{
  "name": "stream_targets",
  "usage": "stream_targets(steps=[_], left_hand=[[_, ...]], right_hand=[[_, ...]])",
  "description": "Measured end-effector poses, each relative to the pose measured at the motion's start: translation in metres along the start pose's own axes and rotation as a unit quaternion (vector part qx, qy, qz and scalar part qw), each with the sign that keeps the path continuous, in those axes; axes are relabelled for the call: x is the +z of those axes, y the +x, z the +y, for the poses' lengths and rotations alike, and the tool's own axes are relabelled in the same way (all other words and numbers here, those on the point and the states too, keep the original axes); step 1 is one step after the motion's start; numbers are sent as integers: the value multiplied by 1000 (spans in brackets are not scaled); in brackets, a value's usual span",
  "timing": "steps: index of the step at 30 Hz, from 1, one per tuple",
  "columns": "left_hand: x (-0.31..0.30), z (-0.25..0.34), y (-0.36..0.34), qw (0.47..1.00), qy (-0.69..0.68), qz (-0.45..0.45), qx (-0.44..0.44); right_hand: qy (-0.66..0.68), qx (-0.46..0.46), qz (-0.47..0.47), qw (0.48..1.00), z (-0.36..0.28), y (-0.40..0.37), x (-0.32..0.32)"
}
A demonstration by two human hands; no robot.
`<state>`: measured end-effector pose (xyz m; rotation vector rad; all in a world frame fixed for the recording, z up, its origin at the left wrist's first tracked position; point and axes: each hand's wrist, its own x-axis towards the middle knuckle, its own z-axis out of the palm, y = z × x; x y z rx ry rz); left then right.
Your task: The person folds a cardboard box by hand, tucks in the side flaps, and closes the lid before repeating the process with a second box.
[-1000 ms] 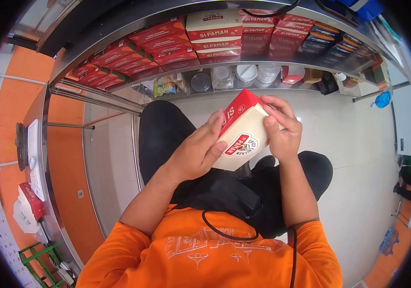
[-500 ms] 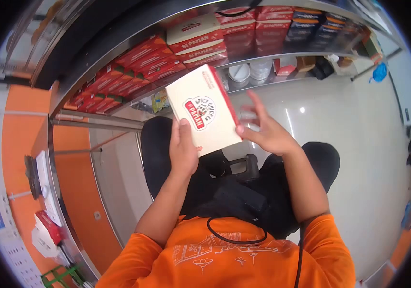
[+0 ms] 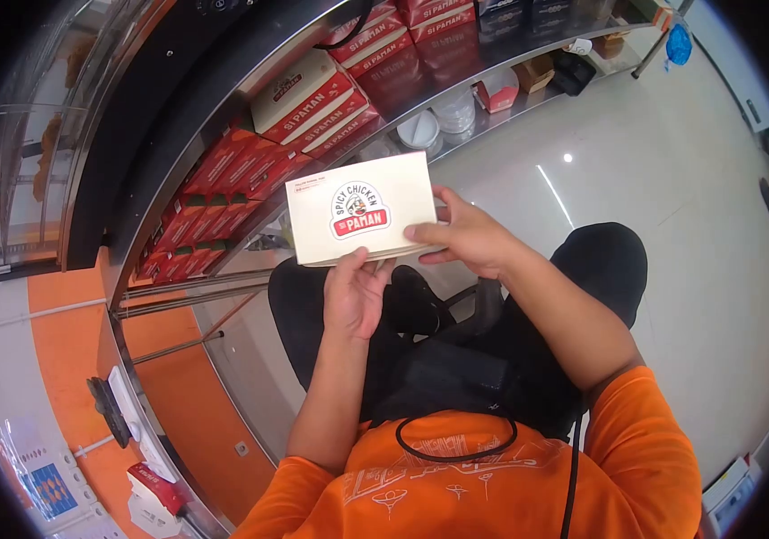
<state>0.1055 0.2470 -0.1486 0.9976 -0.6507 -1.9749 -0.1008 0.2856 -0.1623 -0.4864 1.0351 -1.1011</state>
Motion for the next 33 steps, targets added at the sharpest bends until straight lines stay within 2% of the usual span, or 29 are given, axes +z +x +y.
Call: stream_targets(steps=[2,3,4,6,8,10,13,15,19,22,23,24,25,26,27,28,29,30,31,32,33], left_hand=[[-5,3,3,998,38,20,-55],[-7,9,4,995,69,49,-48],[-15,15,6,989,92,112,-26],[-37,33,1,979,151,131,44],[-76,49,-7,930,330,131,94],[-108,58,-27,777,588,149,167],[-157,57,-56,616,743,126,229],[-164,53,-73,647,712,153,228],[-182,56,-113,696,669,162,205],[-204,57,-147,761,603,202,126],[-217,57,-158,767,597,213,100],[-222,57,-165,761,608,200,111],[-230,62,-174,751,616,204,121],[-237,63,-191,741,620,226,128],[-247,64,-203,711,644,235,157],[-254,68,-213,681,670,237,177],[-251,77,-225,681,661,260,178],[-250,89,-234,682,653,272,184],[-258,100,-242,652,658,300,228],[-265,109,-250,620,664,319,269],[-272,119,-257,586,672,333,309]], right_hand=[[38,-7,53,998,-10,3,-12],[56,-11,80,995,-16,5,-21],[63,-28,114,991,-20,10,-33],[74,-65,178,979,-24,24,-64],[101,-101,271,952,-28,38,-84],[135,-125,316,931,-33,64,-108],[170,-154,342,911,-35,114,-140],[185,-204,329,903,-46,154,-147],[80,-234,321,914,-68,214,-154],[34,-236,331,913,-75,259,-159],[-90,-192,344,915,-72,277,-197],[-214,-152,338,904,-79,281,-171],[-32,-189,198,961,-76,265,-149],[-93,-149,119,977,-82,261,-152],[-86,-136,135,978,-77,276,-155],[-1,-96,71,993,-70,305,-183],[-32,-157,113,981,-60,327,-213],[-31,-139,150,978,-61,314,-200],[-51,-130,204,969,-58,311,-196],[-7,-192,184,964,-43,311,-202],[-46,-191,197,961,-39,294,-189]])
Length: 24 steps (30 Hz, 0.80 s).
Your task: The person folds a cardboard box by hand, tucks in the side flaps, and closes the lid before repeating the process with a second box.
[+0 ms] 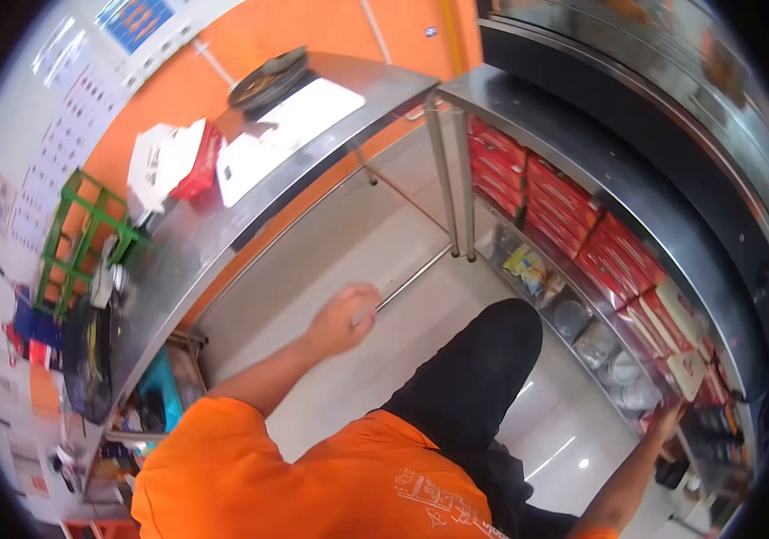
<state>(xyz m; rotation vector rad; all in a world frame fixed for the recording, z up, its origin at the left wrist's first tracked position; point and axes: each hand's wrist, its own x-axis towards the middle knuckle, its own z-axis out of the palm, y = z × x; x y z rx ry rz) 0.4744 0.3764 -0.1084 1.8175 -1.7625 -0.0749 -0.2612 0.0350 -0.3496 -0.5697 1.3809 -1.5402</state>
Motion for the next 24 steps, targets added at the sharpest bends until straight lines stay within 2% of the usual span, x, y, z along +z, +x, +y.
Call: stream_targets(steps=[1,2,3,4,5,6,7,8,10,12,13,15,16,19,22,24], left_hand=[[-15,-5,6,998,31,57,7],[-34,-9,13,992,63,110,16],[-54,-16,18,978,120,165,39],[-76,-25,24,958,175,217,64],[-102,-39,32,944,202,252,64],[-128,-52,41,929,227,286,66],[-154,-63,53,907,259,330,47],[-178,-78,64,893,261,363,-47],[-231,-136,75,851,361,375,-74],[-261,-187,75,811,427,353,-188],[-273,-204,77,787,455,340,-240],[-292,-206,68,807,470,179,-309],[-299,-211,62,807,472,96,-341],[-319,-258,51,807,489,72,-323],[-336,-244,55,869,323,54,-371],[-341,-218,55,878,293,56,-375]], right_hand=[[-43,22,102,994,-4,-31,15],[-34,15,-5,999,36,-3,-32],[-14,-5,17,1000,42,-34,-25],[-76,42,91,992,67,-38,-47],[-118,81,15,990,97,-40,-85],[-115,130,86,981,96,-73,-72],[-110,178,157,965,104,-113,-65],[-109,207,168,958,108,-141,-66],[-123,259,175,942,117,-166,-71],[-152,308,173,923,130,-175,-85],[-172,287,132,933,128,-182,-84],[-213,237,55,946,111,-188,-74],[-213,223,48,950,104,-192,-67],[-234,196,-11,952,90,-201,-50],[-254,197,-42,946,80,-206,-33],[-262,191,-63,944,80,-205,-28]])
